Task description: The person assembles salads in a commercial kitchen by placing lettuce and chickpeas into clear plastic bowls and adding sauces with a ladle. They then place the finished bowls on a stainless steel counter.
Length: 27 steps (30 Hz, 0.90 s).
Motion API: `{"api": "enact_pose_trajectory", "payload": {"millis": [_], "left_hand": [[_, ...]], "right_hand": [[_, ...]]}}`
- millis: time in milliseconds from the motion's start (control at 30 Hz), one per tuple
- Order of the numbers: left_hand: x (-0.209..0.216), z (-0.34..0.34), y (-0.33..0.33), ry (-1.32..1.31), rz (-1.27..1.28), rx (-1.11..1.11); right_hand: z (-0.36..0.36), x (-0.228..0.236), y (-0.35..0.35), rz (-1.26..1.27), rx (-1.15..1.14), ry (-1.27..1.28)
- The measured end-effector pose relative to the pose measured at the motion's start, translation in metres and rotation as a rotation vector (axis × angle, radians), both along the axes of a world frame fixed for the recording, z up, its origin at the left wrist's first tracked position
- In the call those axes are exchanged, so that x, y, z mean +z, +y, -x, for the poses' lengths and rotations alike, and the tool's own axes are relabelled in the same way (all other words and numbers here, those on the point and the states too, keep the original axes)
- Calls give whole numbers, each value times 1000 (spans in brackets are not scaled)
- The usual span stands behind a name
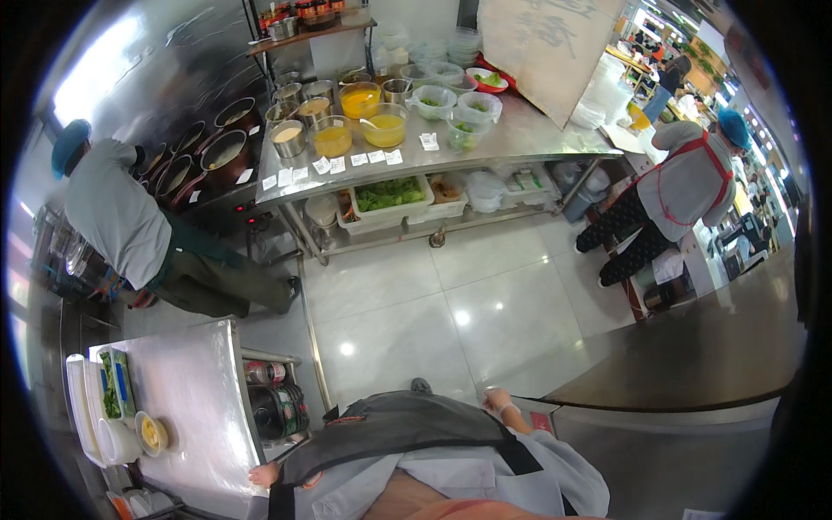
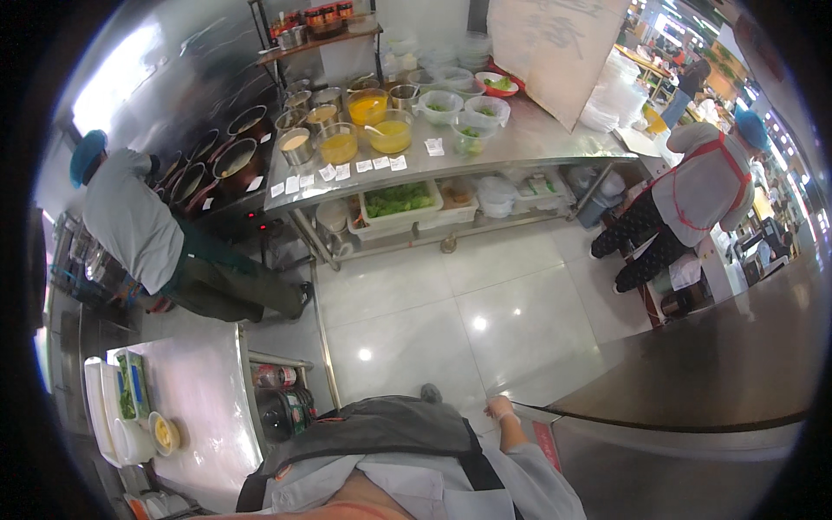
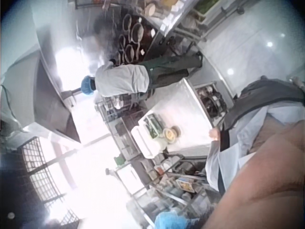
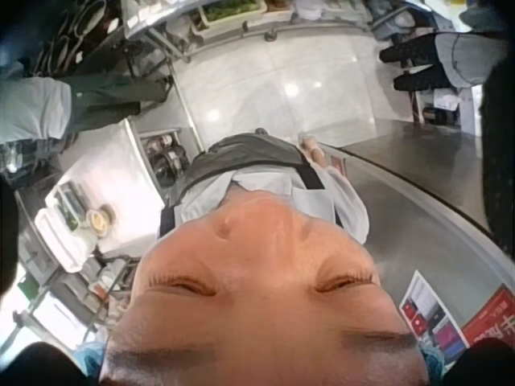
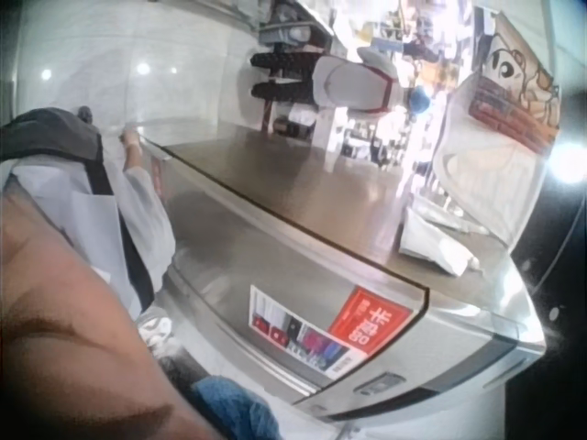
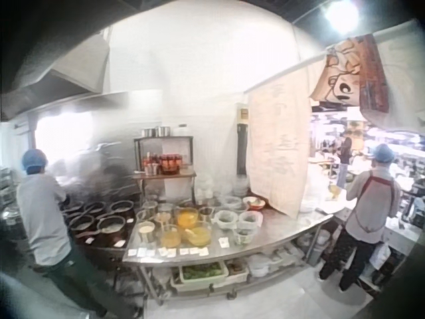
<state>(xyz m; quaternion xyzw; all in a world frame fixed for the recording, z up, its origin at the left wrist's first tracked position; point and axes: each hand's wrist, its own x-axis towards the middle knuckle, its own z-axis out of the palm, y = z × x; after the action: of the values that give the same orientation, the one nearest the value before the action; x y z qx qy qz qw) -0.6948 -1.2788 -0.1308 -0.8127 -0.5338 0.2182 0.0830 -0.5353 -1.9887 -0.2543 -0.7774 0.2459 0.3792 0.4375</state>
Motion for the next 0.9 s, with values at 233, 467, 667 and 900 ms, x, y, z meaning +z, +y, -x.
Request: {"api": "enact_pose_trajectory", "payload": {"millis": [233,467,667,900], "left_hand": [[-10,13,-9,-33,-1,41],[-17,17,-17,-123,8,95],[1,6,-24,81,157,37],[6,-1,-47,-384,68,296]], "right_hand": [[-29,20,2,84,-105,147],[-36,27,5,10,-205,104],[-40,2,-12,48,322,-139],[-41,-80,-46,390,960,-449]]}}
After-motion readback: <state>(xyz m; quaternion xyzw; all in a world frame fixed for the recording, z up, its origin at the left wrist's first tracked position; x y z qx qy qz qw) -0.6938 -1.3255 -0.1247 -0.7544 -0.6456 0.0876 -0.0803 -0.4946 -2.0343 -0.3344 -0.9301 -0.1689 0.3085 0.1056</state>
